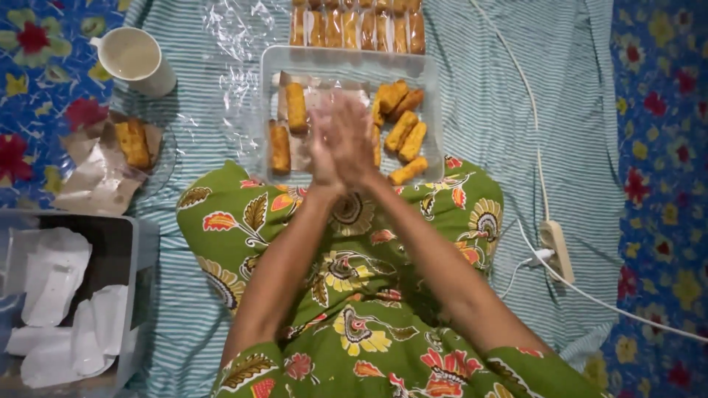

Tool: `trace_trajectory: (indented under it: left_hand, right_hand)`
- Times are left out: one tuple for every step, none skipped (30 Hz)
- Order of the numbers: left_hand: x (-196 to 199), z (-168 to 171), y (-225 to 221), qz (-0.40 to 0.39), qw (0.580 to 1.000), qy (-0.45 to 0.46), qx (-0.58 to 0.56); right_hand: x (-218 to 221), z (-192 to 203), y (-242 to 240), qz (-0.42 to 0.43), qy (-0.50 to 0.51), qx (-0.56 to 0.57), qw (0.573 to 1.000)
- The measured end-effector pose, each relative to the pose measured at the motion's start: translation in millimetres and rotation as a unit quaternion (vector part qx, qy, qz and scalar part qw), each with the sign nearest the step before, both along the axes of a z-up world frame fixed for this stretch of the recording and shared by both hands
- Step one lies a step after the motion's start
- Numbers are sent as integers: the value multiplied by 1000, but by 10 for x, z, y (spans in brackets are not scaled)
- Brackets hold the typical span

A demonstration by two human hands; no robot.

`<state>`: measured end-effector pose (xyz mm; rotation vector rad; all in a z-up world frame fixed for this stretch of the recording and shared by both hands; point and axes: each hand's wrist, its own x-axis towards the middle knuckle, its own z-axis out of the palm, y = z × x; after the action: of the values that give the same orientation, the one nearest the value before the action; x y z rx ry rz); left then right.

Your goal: Wrapping individual fried food items in small plastic sheets for packaging.

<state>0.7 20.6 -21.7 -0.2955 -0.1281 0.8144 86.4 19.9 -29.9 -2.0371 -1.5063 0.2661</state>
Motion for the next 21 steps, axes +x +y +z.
trace_trajectory:
  left_hand:
    - [-7, 59, 1, -1, 1000, 1, -1]
    - [-16, 117, 2, -34, 993, 49, 106]
    - [-18, 179, 16, -64, 970, 96, 213]
    - [4, 189, -8, -63, 970, 96, 212]
    - [30, 197, -45, -102, 952, 165, 237]
    - [55, 204, -81, -140, 926, 233, 260]
    - [85, 128, -119, -137, 927, 234, 259]
    - [115, 52, -157, -126, 934, 225, 247]
    - [145, -23, -185, -115, 940, 216, 236]
    - [83, 226, -160, -112, 941, 217, 235]
    - [12, 474, -142, -57, 923, 249, 286]
    - [-53, 722, -126, -2, 900, 280, 335]
    - [-60, 534, -48, -3, 900, 282, 334]
    - [-67, 348, 26, -3, 926, 278, 254]
    - [-71, 168, 119, -1, 946, 271, 175]
    - [-131, 115, 183, -1, 946, 273, 175]
    - [-201, 60, 239, -6, 963, 234, 135]
    - [-276, 5, 293, -12, 976, 195, 95]
    - [-259, -44, 260, -11, 976, 196, 95]
    - [-247, -92, 226, 6, 978, 175, 111]
    - [-217, -135, 200, 25, 980, 152, 128]
  right_hand:
    - [88, 49, 9, -1, 1, -1, 1000]
    - [174, 98, 18, 5, 4, -20, 1000]
    - [267, 152, 44, 13, 6, -37, 999]
    - [389, 133, 42, 14, 5, -37, 999]
    - [513, 113, 27, 11, 57, -2, 998]
    - [637, 92, 13, 8, 108, 34, 994]
    - [809, -162, 20, 10, 108, 32, 994]
    - [981, -416, 29, 60, -42, 96, 993]
    - [1151, -672, 50, 108, -190, 159, 963]
    - [940, -677, 15, 112, -188, 159, 963]
    - [716, -687, -33, 110, -174, 147, 967]
    - [498, -694, -86, 108, -160, 135, 972]
    - [256, -694, -224, 108, -158, 134, 972]
    - [15, -689, -363, 104, -138, 115, 978]
    - [-218, -674, -481, 99, -118, 98, 983]
    - [-267, -630, -529, 100, -117, 99, 983]
    - [-326, -587, -585, 95, -97, 81, 987]
    - [-389, -545, -645, 90, -77, 64, 991]
    - [-366, -488, -550, 91, -75, 64, 991]
    - [-349, -430, -455, 87, -56, 46, 994]
    - [-309, -365, -350, 84, -38, 29, 995]
